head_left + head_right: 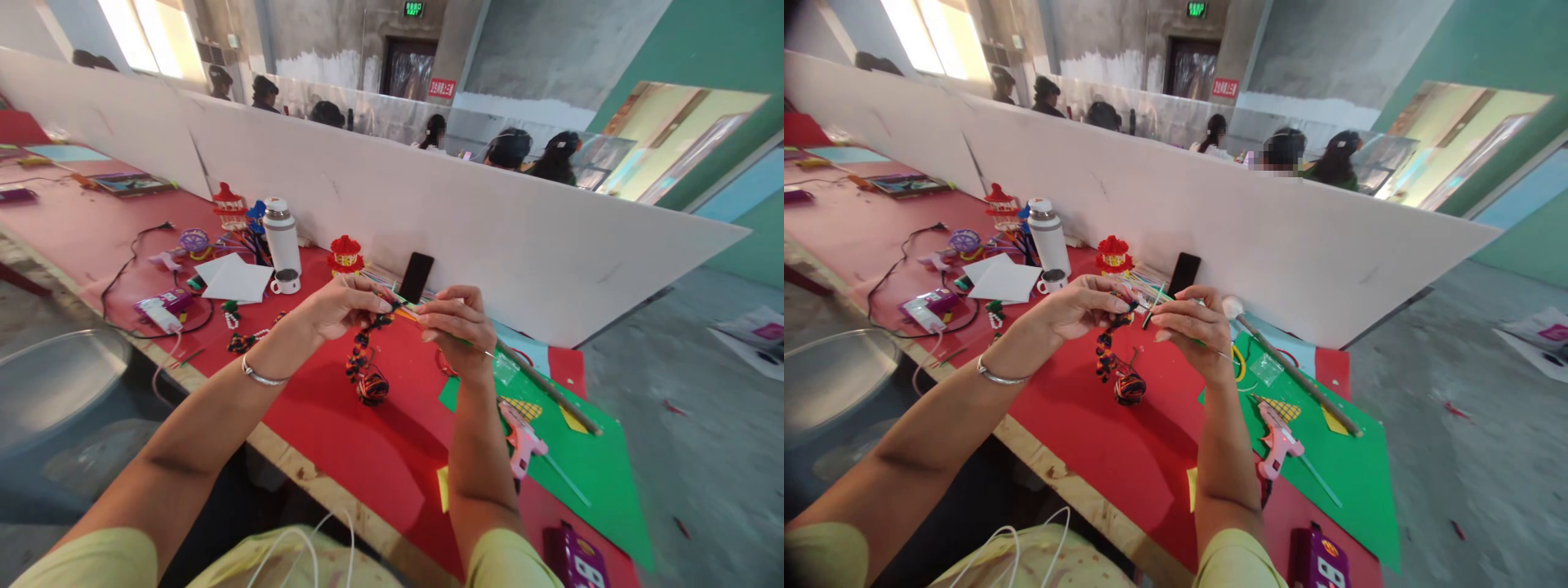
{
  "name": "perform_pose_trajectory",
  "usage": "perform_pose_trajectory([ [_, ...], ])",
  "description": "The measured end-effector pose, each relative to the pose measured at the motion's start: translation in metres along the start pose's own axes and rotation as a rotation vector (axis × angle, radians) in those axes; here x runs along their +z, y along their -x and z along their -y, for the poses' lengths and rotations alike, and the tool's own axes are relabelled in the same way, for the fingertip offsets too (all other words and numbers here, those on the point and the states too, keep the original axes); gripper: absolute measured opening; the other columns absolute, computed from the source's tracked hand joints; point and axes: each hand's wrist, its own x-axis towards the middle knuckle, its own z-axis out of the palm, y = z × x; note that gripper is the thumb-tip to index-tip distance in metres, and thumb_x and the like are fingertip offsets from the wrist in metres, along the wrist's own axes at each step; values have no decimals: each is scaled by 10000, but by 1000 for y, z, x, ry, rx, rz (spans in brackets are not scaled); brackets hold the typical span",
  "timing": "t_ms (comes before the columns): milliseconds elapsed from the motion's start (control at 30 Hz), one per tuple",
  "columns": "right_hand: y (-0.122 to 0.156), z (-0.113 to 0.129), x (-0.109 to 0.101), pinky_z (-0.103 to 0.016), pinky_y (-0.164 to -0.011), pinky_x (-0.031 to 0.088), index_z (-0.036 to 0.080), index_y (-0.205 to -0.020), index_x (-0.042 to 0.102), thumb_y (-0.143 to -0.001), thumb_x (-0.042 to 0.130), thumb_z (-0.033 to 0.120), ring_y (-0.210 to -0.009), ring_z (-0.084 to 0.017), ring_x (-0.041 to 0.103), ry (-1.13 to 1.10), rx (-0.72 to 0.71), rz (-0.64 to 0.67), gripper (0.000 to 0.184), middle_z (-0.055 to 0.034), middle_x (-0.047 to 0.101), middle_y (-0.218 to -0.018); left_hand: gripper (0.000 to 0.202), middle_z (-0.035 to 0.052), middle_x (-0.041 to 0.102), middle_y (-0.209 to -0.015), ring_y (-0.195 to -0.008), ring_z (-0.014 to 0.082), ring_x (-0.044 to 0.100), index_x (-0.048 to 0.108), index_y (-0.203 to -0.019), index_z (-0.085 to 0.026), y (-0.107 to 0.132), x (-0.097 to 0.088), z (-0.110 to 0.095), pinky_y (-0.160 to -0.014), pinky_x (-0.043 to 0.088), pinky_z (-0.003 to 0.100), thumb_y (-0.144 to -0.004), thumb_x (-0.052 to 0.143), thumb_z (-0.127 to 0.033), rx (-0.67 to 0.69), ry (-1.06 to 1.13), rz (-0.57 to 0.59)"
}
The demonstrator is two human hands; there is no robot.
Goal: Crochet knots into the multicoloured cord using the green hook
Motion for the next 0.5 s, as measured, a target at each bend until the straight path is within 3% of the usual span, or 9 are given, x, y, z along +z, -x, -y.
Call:
perform_pose_trajectory([
  [200, -1, 4, -6, -472, -918, 581, 386, -1089, 821, -898, 780, 460, -984, -242, 728, -93, 86, 29, 209, 18, 861, -1018, 167, 37, 719, -591, -438, 93, 585, 826, -760, -123, 0, -5, -6, -406, 405, 191, -597, 861, -120, -49, -31, 63],
  [500, -1, -1, 14, -477, -868, 579, 360, -968, 834, -883, 786, 520, -878, -229, 740, -334, 206, -110, 188, 6, 855, -902, 211, 39, 749, -651, -455, 96, 613, 829, -804, -125, -1, 0, 0, -434, 460, 191, -602, 887, -148, -27, 12, 80],
])
